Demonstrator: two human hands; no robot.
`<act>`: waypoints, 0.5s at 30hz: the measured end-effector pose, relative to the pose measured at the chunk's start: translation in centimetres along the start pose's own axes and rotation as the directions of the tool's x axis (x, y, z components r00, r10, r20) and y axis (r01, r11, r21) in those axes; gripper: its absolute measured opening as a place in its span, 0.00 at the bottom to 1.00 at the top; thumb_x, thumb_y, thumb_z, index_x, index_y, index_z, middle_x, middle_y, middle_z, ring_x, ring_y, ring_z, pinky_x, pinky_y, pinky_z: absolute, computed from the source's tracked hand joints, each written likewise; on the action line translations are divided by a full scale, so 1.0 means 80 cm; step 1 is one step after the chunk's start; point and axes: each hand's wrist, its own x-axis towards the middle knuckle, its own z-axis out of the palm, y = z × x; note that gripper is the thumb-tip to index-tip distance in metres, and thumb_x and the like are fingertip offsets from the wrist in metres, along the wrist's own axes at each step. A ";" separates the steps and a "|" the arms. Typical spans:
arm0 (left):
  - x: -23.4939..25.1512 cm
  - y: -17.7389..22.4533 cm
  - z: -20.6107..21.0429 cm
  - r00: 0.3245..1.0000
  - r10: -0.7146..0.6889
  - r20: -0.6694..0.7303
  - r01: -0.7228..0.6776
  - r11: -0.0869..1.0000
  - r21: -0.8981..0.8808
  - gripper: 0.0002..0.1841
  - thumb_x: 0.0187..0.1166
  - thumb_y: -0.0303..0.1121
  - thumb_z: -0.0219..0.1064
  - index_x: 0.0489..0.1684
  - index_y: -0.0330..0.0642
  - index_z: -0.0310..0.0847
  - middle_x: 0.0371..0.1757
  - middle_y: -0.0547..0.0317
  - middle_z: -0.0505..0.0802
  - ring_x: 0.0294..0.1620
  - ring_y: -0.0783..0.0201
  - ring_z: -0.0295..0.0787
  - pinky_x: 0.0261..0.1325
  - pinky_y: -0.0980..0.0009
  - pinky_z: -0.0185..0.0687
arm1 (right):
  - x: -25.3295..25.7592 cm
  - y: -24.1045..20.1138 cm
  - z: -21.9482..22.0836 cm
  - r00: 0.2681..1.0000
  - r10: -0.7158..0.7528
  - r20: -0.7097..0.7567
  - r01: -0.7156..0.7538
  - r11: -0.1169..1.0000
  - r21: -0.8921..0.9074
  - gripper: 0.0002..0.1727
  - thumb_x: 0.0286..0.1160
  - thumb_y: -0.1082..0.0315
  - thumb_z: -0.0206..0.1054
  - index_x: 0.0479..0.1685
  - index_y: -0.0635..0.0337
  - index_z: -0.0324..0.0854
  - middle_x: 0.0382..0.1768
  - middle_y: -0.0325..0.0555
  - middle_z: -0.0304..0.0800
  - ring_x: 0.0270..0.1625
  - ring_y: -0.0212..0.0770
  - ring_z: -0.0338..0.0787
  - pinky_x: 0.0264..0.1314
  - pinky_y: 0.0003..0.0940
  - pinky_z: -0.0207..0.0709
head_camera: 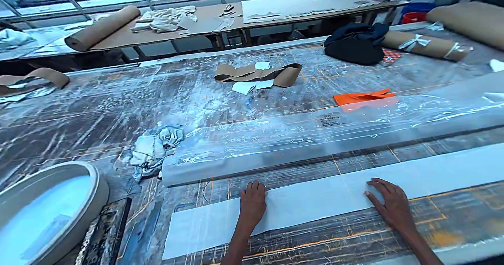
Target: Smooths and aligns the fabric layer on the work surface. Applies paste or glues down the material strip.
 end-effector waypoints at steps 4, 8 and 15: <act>0.007 -0.006 0.002 0.997 0.016 -0.077 -0.017 1.000 -0.018 0.14 0.88 0.39 0.56 0.52 0.44 0.86 0.57 0.52 0.90 0.66 0.49 0.83 0.61 0.48 0.78 | 0.002 -0.004 0.002 1.000 -0.002 -0.011 0.002 1.000 -0.005 0.35 0.78 0.28 0.48 0.62 0.39 0.89 0.72 0.35 0.85 0.79 0.48 0.79 0.83 0.62 0.62; -0.007 -0.021 -0.008 0.992 0.005 -0.125 -0.012 0.998 -0.058 0.15 0.90 0.41 0.54 0.56 0.48 0.86 0.58 0.55 0.90 0.65 0.50 0.84 0.59 0.47 0.78 | 0.001 -0.001 0.003 1.000 -0.020 -0.016 0.020 1.000 -0.001 0.35 0.78 0.29 0.48 0.62 0.40 0.89 0.72 0.36 0.86 0.78 0.48 0.79 0.83 0.61 0.62; -0.097 -0.196 -0.048 0.793 -0.508 -0.337 0.436 0.859 -0.268 0.16 0.87 0.39 0.61 0.60 0.36 0.86 0.57 0.40 0.92 0.60 0.41 0.90 0.62 0.37 0.82 | 0.005 0.010 0.005 0.997 -0.079 -0.016 0.080 0.996 0.047 0.37 0.77 0.30 0.48 0.62 0.47 0.88 0.70 0.46 0.86 0.75 0.57 0.81 0.78 0.65 0.64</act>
